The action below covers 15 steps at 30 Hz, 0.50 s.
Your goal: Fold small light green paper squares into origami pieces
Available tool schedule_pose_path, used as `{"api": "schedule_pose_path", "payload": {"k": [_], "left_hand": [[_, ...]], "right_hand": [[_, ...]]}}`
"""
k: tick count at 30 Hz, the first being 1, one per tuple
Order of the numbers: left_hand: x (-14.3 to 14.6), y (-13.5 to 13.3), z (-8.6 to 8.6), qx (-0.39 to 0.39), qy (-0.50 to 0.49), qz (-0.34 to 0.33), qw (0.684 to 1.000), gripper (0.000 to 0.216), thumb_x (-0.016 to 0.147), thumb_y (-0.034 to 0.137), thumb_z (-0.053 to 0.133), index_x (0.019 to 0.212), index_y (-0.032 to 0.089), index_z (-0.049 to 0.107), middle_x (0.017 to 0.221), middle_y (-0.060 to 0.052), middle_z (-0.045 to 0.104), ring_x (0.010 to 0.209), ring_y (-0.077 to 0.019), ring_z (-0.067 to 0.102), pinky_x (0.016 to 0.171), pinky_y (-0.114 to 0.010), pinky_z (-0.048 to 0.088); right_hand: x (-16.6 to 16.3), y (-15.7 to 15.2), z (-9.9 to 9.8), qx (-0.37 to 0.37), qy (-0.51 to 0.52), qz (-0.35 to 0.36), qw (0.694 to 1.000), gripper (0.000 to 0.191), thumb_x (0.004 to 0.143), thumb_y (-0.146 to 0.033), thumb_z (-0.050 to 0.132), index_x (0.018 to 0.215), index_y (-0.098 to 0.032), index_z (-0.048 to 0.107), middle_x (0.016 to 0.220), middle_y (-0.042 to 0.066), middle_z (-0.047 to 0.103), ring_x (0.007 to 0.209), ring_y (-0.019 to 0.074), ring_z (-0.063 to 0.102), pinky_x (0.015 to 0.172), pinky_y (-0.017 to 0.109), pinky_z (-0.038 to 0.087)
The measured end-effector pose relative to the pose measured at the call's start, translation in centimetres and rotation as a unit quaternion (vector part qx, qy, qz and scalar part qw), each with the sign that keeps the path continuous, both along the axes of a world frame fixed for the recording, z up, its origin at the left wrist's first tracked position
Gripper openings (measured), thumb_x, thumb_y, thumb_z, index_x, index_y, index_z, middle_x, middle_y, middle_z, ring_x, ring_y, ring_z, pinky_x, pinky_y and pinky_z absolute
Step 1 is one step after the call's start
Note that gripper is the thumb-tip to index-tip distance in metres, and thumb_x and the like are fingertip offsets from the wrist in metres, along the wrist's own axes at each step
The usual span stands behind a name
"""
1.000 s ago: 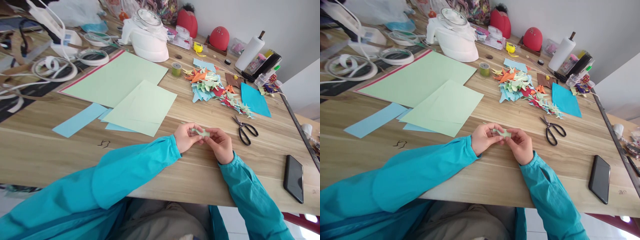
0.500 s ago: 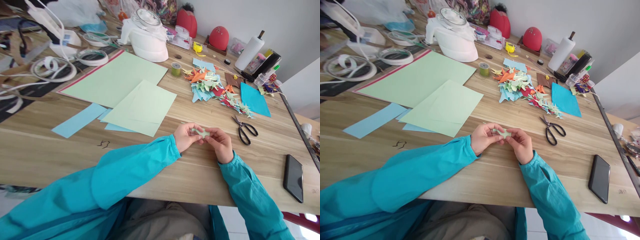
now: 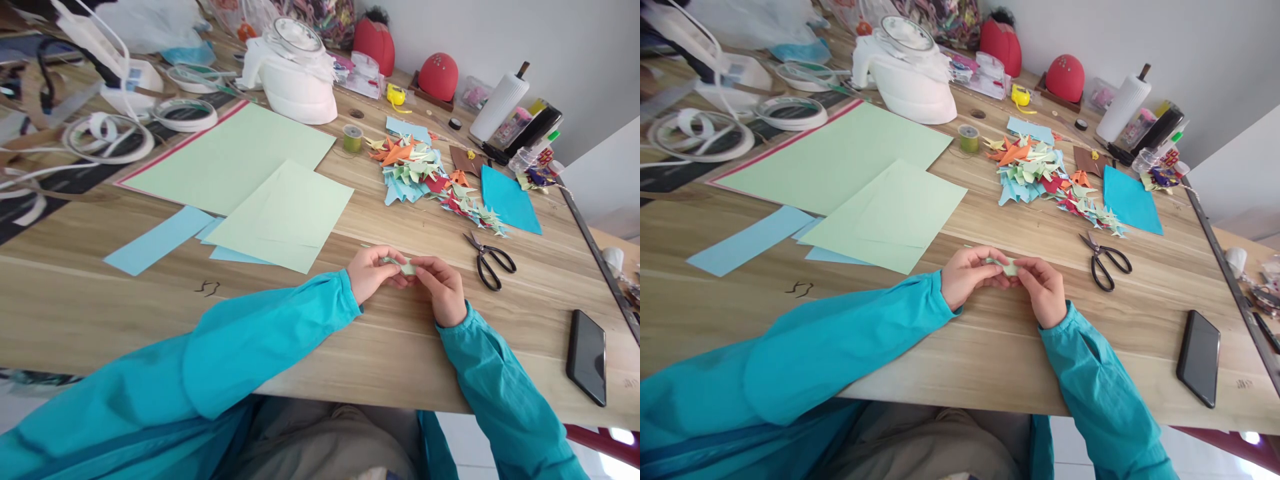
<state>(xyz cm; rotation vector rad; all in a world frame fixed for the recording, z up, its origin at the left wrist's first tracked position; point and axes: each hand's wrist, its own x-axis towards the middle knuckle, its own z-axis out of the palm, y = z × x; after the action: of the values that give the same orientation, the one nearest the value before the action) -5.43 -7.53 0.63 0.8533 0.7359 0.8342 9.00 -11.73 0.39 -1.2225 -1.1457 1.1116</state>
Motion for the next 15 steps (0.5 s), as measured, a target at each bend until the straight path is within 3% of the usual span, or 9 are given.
{"api": "schedule_pose_path", "payload": {"k": [7,15], "left_hand": [[0.00,-0.19,0.06,0.037,0.023,-0.010,0.999,0.007,0.069,0.012,0.062,0.074,0.010,0.058,0.055,-0.001,0.063,0.053,-0.0126,0.063,0.058,-0.027,0.053],[-0.05,-0.07,-0.17,0.111,0.049,-0.007,0.993,0.009,0.072,0.020,0.060,0.076,0.012,0.058,0.060,0.001,0.061,0.053,-0.0100,0.058,0.057,-0.025,0.050]], "right_hand": [[-0.28,-0.01,0.00,-0.004,-0.043,0.002,0.999,0.023,0.066,-0.028,0.071,0.085,-0.018,0.062,0.063,0.000,0.065,0.057,0.0126,0.060,0.054,0.026,0.049],[-0.23,-0.07,0.12,-0.010,-0.006,0.016,1.000,0.021,0.073,-0.032,0.064,0.090,-0.019,0.061,0.061,-0.001,0.064,0.052,0.0113,0.057,0.052,0.026,0.048]]}}
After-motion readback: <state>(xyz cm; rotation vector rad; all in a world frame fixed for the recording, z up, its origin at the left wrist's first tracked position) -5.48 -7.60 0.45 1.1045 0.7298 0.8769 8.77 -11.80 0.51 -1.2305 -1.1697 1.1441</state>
